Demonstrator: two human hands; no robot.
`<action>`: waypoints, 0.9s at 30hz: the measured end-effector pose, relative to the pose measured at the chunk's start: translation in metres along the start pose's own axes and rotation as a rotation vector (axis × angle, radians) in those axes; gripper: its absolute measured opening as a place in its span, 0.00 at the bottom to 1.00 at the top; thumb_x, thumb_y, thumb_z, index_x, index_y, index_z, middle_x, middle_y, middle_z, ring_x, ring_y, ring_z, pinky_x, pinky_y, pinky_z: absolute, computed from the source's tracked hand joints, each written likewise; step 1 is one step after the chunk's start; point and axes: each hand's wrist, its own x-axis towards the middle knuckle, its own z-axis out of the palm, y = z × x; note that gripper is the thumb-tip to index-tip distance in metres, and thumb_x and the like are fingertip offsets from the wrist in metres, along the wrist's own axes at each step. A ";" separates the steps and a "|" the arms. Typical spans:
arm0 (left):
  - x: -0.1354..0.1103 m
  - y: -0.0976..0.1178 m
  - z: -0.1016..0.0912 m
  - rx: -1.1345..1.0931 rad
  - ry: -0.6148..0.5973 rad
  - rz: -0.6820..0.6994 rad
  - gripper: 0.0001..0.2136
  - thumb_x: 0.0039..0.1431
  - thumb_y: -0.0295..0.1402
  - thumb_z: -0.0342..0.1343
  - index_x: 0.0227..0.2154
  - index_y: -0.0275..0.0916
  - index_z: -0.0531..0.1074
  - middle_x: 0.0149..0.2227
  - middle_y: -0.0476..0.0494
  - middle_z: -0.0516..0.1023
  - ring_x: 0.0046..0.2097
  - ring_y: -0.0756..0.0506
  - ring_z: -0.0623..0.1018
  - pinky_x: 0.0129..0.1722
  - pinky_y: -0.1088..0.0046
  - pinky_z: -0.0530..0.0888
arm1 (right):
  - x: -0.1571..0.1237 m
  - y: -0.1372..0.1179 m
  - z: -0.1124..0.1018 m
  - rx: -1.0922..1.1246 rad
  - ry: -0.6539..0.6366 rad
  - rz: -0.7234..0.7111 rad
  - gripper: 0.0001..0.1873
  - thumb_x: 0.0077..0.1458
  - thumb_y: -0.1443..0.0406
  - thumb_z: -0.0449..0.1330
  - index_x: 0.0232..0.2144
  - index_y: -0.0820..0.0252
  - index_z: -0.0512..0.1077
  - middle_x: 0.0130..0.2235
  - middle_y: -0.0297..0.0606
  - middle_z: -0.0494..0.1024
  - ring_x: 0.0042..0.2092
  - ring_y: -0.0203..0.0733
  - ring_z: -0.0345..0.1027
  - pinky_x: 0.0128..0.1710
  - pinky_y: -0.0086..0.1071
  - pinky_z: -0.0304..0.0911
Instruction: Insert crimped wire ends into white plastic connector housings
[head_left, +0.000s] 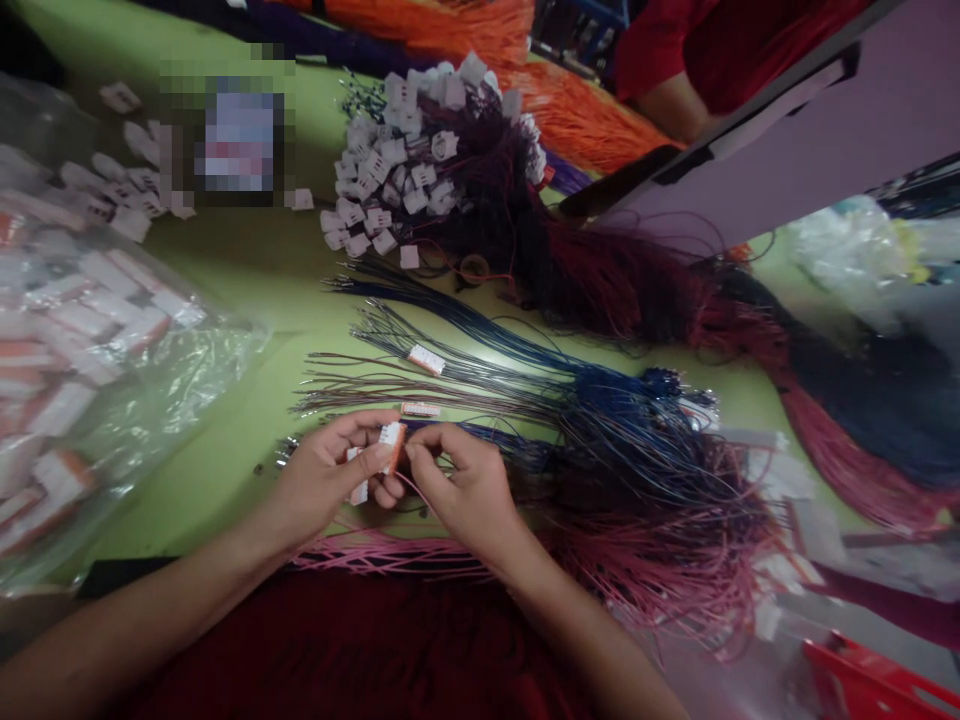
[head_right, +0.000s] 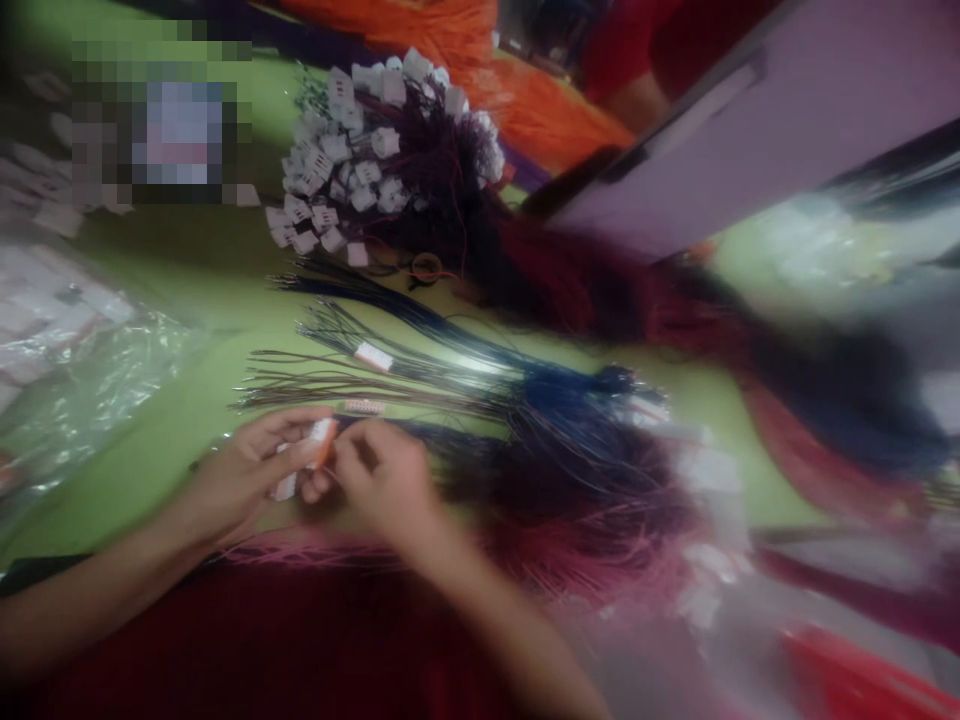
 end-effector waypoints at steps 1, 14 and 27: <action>0.000 0.001 0.001 0.005 0.006 0.001 0.18 0.51 0.35 0.62 0.45 0.37 0.70 0.23 0.51 0.76 0.22 0.53 0.76 0.17 0.83 0.65 | 0.000 0.000 -0.001 -0.002 -0.004 0.012 0.09 0.52 0.70 0.54 0.22 0.60 0.69 0.21 0.29 0.74 0.24 0.30 0.65 0.27 0.22 0.59; 0.000 0.004 -0.001 -0.022 0.051 -0.075 0.20 0.50 0.37 0.63 0.46 0.39 0.70 0.27 0.52 0.75 0.25 0.50 0.77 0.27 0.74 0.74 | 0.076 0.048 -0.041 -0.992 0.254 -0.107 0.09 0.55 0.71 0.54 0.29 0.61 0.75 0.34 0.45 0.76 0.37 0.47 0.63 0.35 0.37 0.52; 0.004 0.006 -0.001 -0.018 0.056 -0.078 0.22 0.49 0.37 0.63 0.47 0.38 0.69 0.25 0.52 0.74 0.24 0.50 0.77 0.27 0.72 0.74 | 0.056 0.028 -0.061 -0.446 0.462 -0.121 0.05 0.53 0.68 0.55 0.29 0.58 0.72 0.28 0.33 0.75 0.29 0.36 0.66 0.34 0.30 0.60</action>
